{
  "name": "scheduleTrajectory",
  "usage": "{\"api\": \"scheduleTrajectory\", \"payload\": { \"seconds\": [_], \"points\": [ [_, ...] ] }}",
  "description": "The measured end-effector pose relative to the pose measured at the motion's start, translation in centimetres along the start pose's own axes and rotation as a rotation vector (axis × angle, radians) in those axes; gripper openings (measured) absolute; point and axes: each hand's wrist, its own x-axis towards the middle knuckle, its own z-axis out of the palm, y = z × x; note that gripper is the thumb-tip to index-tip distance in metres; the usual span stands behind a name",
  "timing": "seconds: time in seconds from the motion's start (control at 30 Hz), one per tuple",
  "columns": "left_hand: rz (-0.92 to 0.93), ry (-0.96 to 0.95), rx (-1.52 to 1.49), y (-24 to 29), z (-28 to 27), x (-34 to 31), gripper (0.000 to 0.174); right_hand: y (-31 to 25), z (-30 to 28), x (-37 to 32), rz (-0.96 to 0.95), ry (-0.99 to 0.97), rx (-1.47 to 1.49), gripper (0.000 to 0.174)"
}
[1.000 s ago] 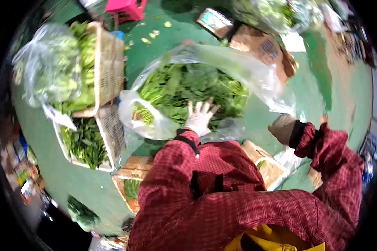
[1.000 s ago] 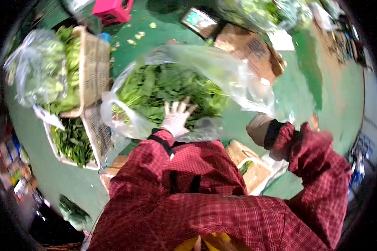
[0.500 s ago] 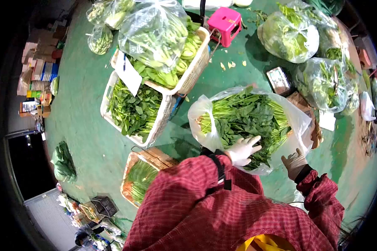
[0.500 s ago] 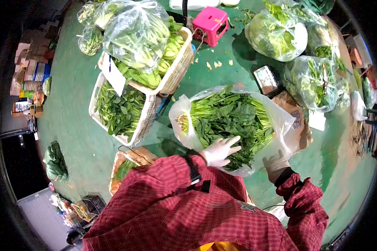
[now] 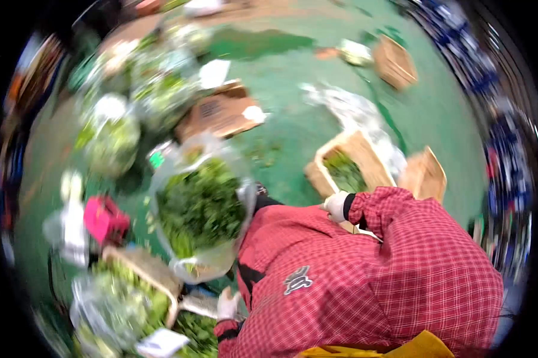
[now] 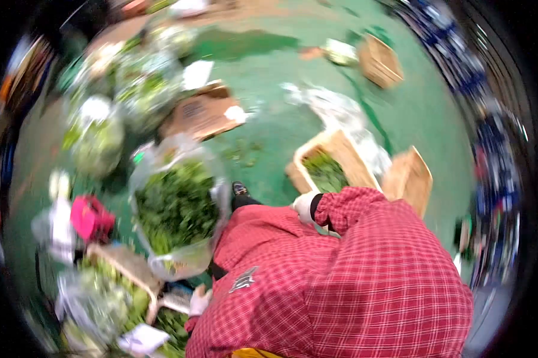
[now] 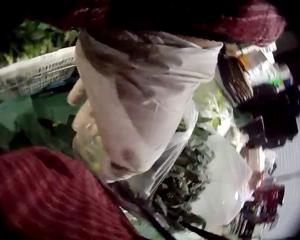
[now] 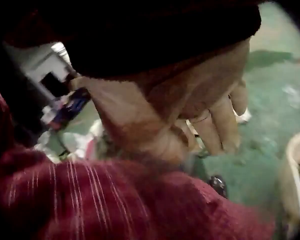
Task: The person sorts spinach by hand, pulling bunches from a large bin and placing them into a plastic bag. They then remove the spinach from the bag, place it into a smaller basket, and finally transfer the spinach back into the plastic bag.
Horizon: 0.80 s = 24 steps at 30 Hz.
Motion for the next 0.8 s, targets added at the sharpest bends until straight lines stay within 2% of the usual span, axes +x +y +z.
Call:
{"api": "scheduleTrajectory", "payload": {
  "seconds": [0.03,0.07,0.1,0.13,0.2,0.23,0.27,0.3,0.33,0.37,0.43,0.47,0.53,0.57,0.6,0.67,0.73,0.8],
  "points": [
    [-0.041,-0.085,-0.056,-4.5,0.9,1.0,0.064,2.8,6.5,-0.2,0.070,-0.073,0.060,0.043],
    [-0.079,-0.141,0.058,-3.2,-0.3,0.6,0.062,5.3,12.6,-1.5,0.115,-0.153,0.117,0.045],
    [-0.063,-0.121,0.070,-0.6,-1.5,0.0,0.062,7.0,17.2,-5.0,0.164,-0.007,0.264,0.049],
    [-0.053,-0.093,0.079,1.5,-2.3,-0.2,0.061,7.7,20.1,-6.9,0.265,-0.159,0.297,0.053],
    [0.167,-0.267,0.160,1.4,-4.0,4.1,0.061,9.3,28.4,-10.5,0.452,-0.138,0.610,0.054],
    [0.180,-0.208,0.281,5.7,-4.5,4.5,0.058,9.0,30.1,-12.3,0.472,-0.227,0.591,0.054],
    [0.213,-0.140,0.524,11.4,-4.9,4.3,0.057,9.4,33.0,-13.0,0.483,-0.271,0.643,0.054],
    [0.405,-0.102,0.622,14.6,-5.1,5.5,0.056,8.9,35.3,-14.2,0.541,-0.221,0.775,0.055],
    [0.517,-0.047,0.599,18.2,-4.5,6.4,0.055,8.2,37.0,-15.2,0.600,-0.170,0.905,0.055],
    [0.579,-0.046,0.505,19.5,-3.9,9.7,0.055,7.8,37.9,-15.7,0.601,-0.165,0.964,0.056],
    [0.665,-0.017,0.527,28.6,-0.7,10.1,0.055,8.0,39.2,-16.4,0.598,-0.159,1.071,0.057],
    [0.643,-0.051,0.529,33.3,1.4,9.7,0.054,8.3,39.7,-16.4,0.583,-0.110,1.133,0.057],
    [0.715,-0.127,0.394,38.3,6.7,12.1,0.053,9.8,40.5,-15.7,0.555,-0.016,1.249,0.057],
    [0.673,-0.194,0.372,40.9,9.7,12.4,0.053,11.4,41.7,-14.8,0.495,0.027,1.279,0.057],
    [0.625,-0.259,0.347,43.6,13.0,12.3,0.053,13.2,40.6,-15.4,0.484,0.028,1.299,0.057],
    [0.554,-0.357,0.272,45.2,19.5,15.2,0.056,18.0,38.8,-16.6,0.453,0.023,1.329,0.056],
    [0.535,-0.437,0.470,47.0,25.5,17.0,0.057,22.7,41.5,-15.7,0.441,0.180,1.281,0.055],
    [0.499,-0.545,0.522,48.4,31.0,18.3,0.057,28.9,40.1,-18.1,0.526,0.154,1.298,0.054]
  ]
}}
